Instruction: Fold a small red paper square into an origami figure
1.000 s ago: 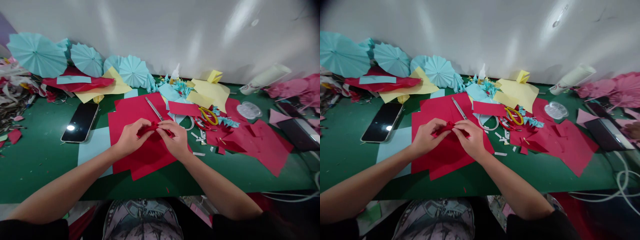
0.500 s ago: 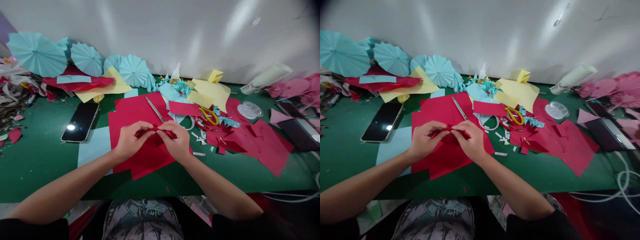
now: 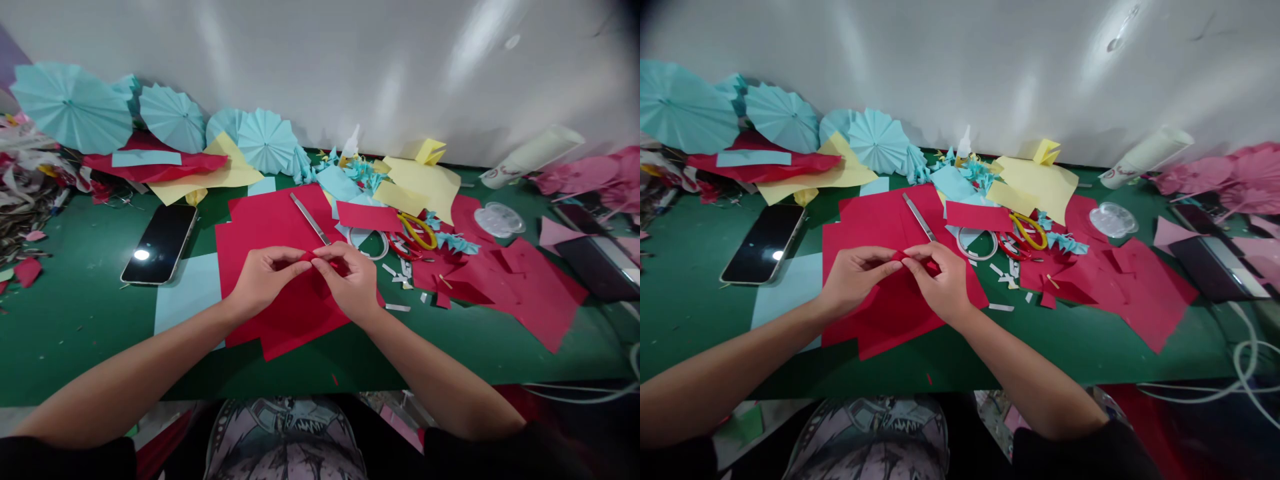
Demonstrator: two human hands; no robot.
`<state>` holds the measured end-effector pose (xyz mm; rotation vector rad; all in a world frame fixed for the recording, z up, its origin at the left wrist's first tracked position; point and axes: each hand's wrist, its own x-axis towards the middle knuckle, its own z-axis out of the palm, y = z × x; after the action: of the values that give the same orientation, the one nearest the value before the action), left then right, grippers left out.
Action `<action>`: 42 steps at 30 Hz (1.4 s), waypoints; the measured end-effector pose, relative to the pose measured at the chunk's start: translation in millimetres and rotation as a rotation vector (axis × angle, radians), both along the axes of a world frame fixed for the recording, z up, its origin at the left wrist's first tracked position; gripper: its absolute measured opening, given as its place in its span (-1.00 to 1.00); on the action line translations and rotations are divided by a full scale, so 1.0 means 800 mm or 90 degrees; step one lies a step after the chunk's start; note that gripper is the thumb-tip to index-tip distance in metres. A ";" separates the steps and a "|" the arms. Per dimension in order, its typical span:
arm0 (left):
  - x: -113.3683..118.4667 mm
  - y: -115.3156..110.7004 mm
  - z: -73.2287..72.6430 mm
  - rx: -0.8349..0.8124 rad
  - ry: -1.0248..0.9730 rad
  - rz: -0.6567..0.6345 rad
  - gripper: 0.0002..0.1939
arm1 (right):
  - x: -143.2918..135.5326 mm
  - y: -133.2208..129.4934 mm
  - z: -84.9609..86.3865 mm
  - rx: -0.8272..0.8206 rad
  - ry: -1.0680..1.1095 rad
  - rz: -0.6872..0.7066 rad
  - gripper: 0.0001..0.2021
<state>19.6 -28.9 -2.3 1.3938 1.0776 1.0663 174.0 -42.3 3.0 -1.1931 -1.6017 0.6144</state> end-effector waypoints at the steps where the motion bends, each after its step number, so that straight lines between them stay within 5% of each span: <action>1: 0.000 0.000 0.001 -0.004 0.001 0.002 -0.84 | 0.000 0.000 0.000 0.000 -0.003 0.001 -0.95; 11: -0.002 0.000 0.002 0.025 0.044 -0.002 -0.83 | -0.002 -0.001 0.001 -0.006 0.010 0.014 -0.94; 21: -0.003 0.000 0.003 0.090 0.131 -0.027 -0.88 | 0.003 0.008 -0.002 -0.113 0.051 0.067 -0.93; 28: -0.007 0.002 0.006 0.095 0.178 -0.043 -0.74 | 0.005 0.012 0.001 -0.191 0.063 0.135 -0.89; 36: -0.001 0.009 -0.006 -0.148 0.041 -0.001 -0.56 | 0.009 0.016 -0.009 -0.125 0.151 -0.039 -0.87; 42: 0.003 0.009 -0.008 -0.251 -0.099 -0.140 -0.70 | 0.011 0.023 -0.019 -0.116 0.226 -0.093 -0.81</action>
<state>21.8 -22.0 -8.7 1.0649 0.9362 0.7409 182.8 -24.3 -12.6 -1.2416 -1.1690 0.8385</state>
